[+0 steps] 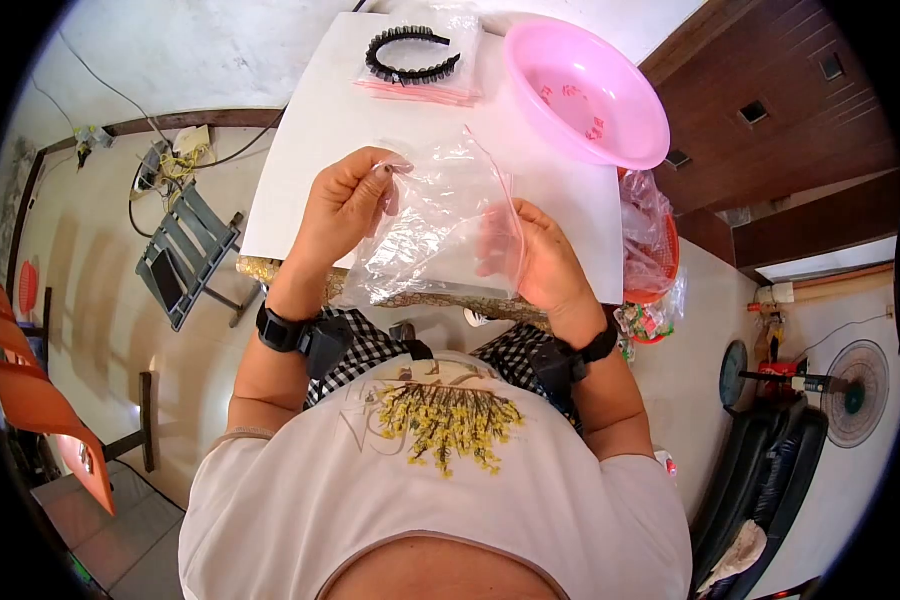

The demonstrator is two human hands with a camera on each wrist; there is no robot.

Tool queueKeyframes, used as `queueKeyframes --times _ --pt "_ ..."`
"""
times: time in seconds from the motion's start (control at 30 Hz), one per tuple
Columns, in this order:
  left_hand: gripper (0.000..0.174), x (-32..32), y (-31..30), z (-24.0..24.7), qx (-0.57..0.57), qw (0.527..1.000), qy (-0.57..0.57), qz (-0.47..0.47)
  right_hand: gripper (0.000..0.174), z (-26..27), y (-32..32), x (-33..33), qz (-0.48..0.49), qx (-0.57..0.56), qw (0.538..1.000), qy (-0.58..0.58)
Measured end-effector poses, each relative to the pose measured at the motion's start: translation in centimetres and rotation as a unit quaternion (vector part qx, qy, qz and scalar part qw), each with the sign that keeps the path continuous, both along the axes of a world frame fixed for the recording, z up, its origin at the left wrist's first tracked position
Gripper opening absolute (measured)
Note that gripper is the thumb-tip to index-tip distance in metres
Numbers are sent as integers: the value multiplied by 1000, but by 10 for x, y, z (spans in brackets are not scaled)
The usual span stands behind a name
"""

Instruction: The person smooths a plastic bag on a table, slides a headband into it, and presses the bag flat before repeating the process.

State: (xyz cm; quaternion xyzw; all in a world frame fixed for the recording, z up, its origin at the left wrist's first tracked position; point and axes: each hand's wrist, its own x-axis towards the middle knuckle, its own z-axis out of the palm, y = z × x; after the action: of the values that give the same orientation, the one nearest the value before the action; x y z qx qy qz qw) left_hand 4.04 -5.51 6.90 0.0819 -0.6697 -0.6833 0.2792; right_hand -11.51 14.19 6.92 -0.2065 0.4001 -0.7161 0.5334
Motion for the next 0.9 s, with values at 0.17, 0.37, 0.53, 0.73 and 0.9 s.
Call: queueKeyframes --times 0.17,0.37,0.53,0.73,0.9 --pt "17 -1 4 1 -84 995 -16 50 11 6 4 9 -8 118 942 313" --pt "23 3 0 4 -292 948 -70 103 9 20 11 -5 -109 162 791 580" --pt "26 2 4 7 -315 944 -66 73 19 26 -10 -6 -167 98 814 548" --pt "23 -2 13 15 -367 927 -72 13 26 41 -21 -13 -94 -10 788 608" --pt "18 1 6 17 -287 945 -155 6 13 44 -10 -23 -88 -3 821 564"
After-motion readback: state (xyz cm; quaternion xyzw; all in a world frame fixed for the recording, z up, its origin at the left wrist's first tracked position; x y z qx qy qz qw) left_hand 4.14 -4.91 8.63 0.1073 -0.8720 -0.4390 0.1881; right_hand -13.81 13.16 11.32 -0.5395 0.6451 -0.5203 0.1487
